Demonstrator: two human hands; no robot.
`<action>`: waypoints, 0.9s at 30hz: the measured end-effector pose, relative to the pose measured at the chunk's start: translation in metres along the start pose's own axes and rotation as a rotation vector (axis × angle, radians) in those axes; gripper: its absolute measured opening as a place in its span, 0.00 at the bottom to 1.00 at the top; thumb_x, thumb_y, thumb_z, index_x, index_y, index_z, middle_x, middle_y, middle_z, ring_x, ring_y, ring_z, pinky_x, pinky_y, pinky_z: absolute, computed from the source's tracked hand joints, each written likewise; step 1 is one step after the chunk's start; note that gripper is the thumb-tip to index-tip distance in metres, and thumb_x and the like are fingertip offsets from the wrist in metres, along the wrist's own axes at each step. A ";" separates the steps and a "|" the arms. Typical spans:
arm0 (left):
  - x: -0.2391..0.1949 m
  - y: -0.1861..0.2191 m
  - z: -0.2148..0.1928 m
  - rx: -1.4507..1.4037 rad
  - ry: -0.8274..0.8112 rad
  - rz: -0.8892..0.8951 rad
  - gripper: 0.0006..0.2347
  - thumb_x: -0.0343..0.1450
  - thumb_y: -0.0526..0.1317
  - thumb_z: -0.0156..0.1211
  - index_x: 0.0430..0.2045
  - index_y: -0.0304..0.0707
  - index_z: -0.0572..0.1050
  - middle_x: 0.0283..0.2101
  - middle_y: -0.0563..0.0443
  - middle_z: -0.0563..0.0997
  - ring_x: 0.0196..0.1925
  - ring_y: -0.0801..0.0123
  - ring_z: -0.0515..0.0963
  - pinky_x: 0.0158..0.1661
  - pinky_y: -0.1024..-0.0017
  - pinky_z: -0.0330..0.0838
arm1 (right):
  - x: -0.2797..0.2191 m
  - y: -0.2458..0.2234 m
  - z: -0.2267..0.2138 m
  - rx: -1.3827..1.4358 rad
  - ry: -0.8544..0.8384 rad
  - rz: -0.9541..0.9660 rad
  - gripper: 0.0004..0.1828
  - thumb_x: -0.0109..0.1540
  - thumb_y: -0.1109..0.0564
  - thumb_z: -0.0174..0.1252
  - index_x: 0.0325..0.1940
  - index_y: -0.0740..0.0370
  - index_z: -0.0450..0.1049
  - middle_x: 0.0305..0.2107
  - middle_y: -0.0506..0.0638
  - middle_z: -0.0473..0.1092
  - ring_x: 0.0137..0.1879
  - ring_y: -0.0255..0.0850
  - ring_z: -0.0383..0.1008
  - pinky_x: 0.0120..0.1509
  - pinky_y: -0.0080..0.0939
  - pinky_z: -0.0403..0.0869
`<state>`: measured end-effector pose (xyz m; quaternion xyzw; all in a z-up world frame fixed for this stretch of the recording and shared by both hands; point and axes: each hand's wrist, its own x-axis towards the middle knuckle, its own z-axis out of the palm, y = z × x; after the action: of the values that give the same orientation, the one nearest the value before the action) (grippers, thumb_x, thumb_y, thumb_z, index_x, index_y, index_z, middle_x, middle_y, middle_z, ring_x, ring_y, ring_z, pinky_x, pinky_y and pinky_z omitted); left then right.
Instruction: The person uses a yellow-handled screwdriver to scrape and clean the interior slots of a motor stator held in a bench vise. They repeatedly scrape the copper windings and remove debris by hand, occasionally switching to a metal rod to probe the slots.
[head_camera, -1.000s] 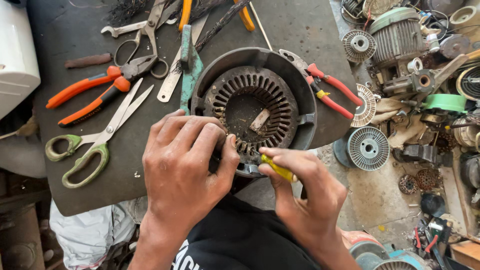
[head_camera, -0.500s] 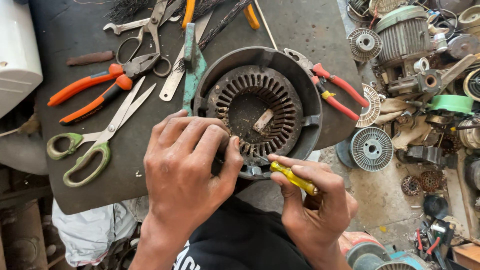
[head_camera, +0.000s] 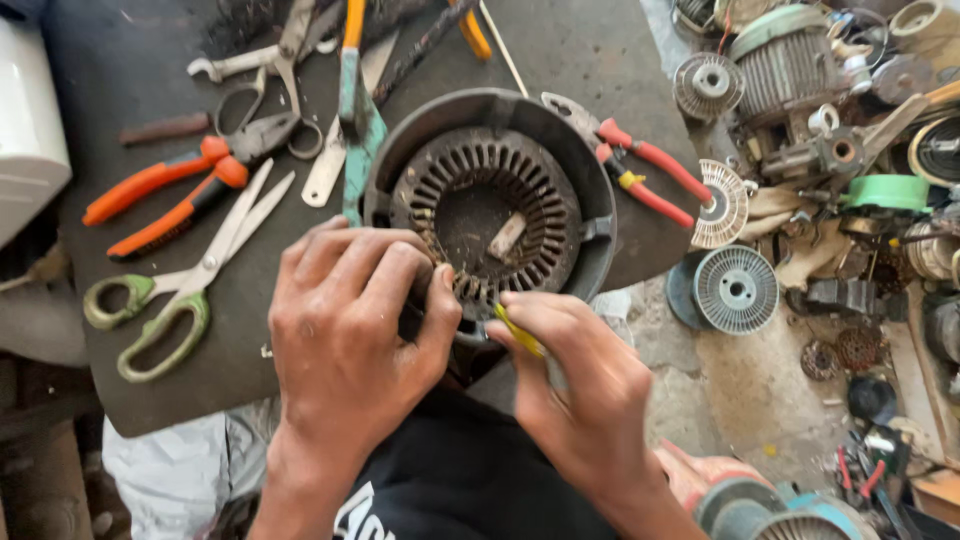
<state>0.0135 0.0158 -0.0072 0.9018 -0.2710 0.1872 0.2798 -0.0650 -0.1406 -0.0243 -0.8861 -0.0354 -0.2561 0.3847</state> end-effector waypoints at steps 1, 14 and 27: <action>0.001 -0.001 0.000 -0.007 0.008 0.002 0.05 0.69 0.37 0.65 0.27 0.36 0.77 0.37 0.51 0.81 0.45 0.57 0.80 0.58 0.54 0.71 | 0.000 0.000 -0.002 0.010 0.021 -0.006 0.18 0.59 0.69 0.69 0.48 0.63 0.69 0.42 0.56 0.78 0.49 0.45 0.83 0.54 0.39 0.81; -0.001 -0.003 0.003 -0.014 0.006 -0.010 0.05 0.69 0.36 0.66 0.27 0.36 0.77 0.38 0.51 0.81 0.46 0.57 0.80 0.58 0.54 0.71 | -0.025 0.019 0.006 0.215 0.133 0.021 0.20 0.63 0.72 0.66 0.53 0.65 0.64 0.47 0.60 0.77 0.53 0.47 0.83 0.57 0.39 0.83; 0.002 0.001 0.006 0.026 -0.014 -0.042 0.06 0.70 0.36 0.67 0.25 0.38 0.75 0.37 0.53 0.82 0.45 0.59 0.80 0.58 0.57 0.72 | -0.018 0.022 0.005 0.088 0.079 -0.089 0.21 0.61 0.71 0.68 0.50 0.64 0.65 0.44 0.58 0.75 0.51 0.52 0.82 0.56 0.44 0.84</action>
<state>0.0152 0.0104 -0.0104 0.9121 -0.2515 0.1785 0.2699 -0.0724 -0.1505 -0.0501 -0.8552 -0.0707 -0.3057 0.4126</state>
